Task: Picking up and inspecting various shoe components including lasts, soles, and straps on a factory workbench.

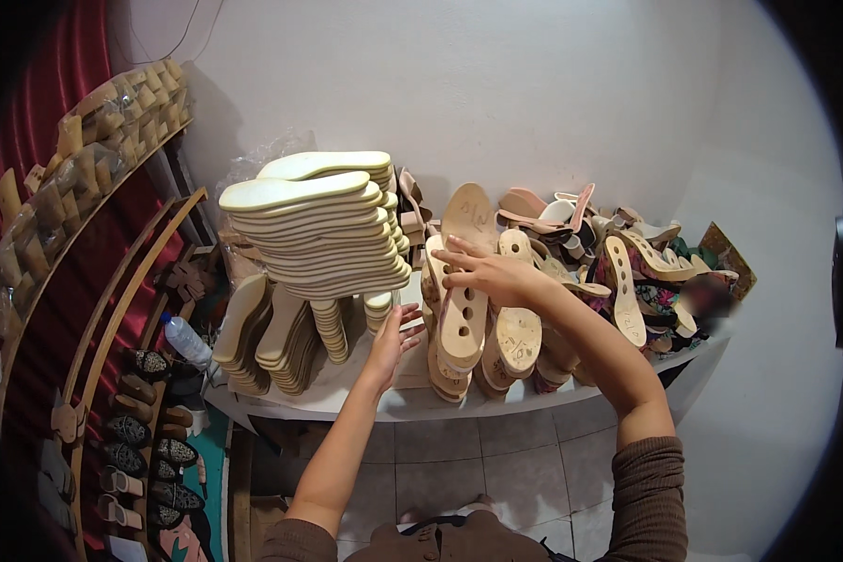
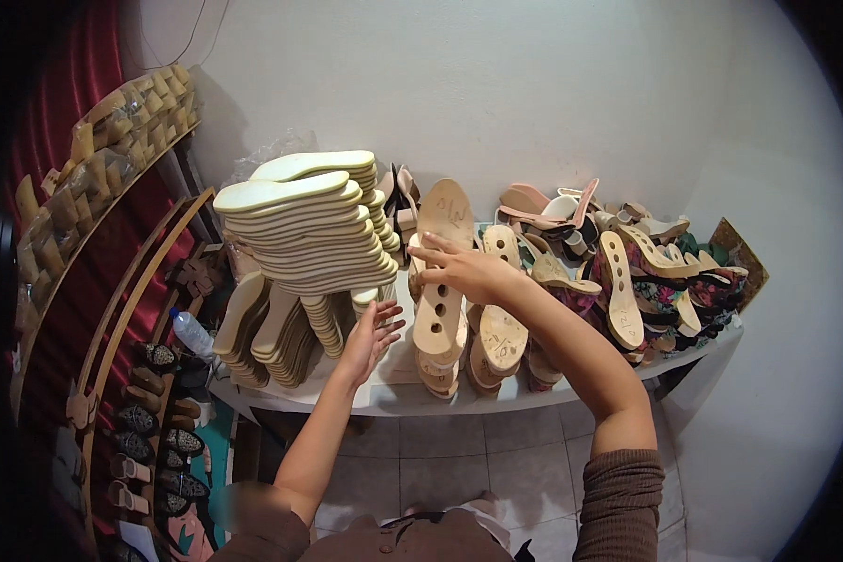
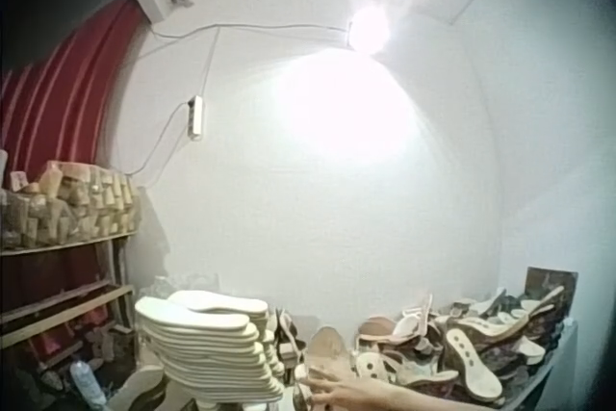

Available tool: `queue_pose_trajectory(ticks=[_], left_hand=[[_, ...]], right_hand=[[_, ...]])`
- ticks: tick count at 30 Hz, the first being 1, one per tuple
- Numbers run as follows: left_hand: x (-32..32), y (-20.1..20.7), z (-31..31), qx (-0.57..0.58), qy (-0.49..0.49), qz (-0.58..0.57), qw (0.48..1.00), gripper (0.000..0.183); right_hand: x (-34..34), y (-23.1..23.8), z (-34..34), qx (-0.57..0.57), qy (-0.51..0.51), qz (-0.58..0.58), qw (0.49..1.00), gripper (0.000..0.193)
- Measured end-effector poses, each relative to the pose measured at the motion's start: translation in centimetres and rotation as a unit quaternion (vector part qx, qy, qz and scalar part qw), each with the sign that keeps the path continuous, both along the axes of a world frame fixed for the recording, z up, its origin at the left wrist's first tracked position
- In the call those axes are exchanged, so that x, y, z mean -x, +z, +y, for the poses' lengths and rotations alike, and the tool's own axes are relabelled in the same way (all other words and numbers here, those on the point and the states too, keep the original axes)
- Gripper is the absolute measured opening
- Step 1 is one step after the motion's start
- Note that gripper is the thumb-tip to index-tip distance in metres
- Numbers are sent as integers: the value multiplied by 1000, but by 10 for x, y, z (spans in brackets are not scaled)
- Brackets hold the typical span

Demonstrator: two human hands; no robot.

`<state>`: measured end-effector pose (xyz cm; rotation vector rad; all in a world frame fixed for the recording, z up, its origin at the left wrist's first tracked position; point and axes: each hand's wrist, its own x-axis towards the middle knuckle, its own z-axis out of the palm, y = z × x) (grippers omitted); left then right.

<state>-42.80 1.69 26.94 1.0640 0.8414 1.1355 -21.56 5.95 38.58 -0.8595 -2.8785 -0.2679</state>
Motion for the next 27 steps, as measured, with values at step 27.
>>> queue_pose_trajectory(ticks=[27], left_hand=[[-39,-4,-3,-30,46,44,998,47]], right_hand=[[-6,-44,33,26,70,9,997,68]])
